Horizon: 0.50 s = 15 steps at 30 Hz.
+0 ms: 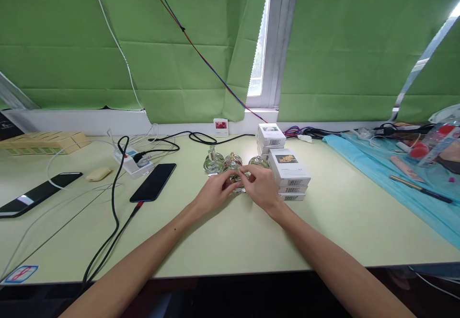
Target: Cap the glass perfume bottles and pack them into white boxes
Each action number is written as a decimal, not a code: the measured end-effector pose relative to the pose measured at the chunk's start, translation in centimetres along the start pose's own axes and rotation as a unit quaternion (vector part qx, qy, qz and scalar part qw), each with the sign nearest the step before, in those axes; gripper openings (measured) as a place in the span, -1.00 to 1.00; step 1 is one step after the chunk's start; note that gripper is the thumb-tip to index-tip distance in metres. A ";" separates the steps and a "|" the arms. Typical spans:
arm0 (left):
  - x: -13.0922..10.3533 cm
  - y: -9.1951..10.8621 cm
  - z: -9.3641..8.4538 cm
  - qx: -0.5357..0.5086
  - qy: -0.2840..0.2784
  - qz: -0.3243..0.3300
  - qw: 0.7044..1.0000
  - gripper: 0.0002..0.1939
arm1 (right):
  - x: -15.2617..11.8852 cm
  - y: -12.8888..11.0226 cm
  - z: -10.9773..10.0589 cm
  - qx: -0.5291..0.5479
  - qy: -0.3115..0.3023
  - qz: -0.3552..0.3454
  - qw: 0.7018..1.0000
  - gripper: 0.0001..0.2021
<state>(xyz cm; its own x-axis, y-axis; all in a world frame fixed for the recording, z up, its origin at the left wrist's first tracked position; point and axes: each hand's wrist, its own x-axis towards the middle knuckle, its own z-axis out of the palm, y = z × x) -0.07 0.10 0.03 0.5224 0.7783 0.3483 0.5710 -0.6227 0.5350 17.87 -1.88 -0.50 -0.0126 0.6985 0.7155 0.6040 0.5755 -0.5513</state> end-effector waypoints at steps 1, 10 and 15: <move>0.0 0.0 0.0 0.001 0.000 0.000 1.000 -0.70 | 0.0 0.1 0.0 0.009 0.000 -0.003 1.000 -0.88; -0.1 -0.3 0.2 0.001 0.006 0.007 1.000 -0.70 | 0.2 0.3 0.0 0.031 -0.020 0.001 0.999 -0.88; 0.0 -0.3 0.3 0.005 0.010 0.009 1.000 -0.69 | 0.4 0.1 -0.3 0.008 -0.037 0.008 0.999 -0.88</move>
<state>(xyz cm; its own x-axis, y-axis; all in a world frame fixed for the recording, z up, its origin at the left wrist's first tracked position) -0.07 0.24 -0.34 0.5190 0.7690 0.3731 0.5682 -0.6365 0.5215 18.12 -1.67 -0.16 -0.0632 0.7366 0.6733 0.5920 0.5709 -0.5689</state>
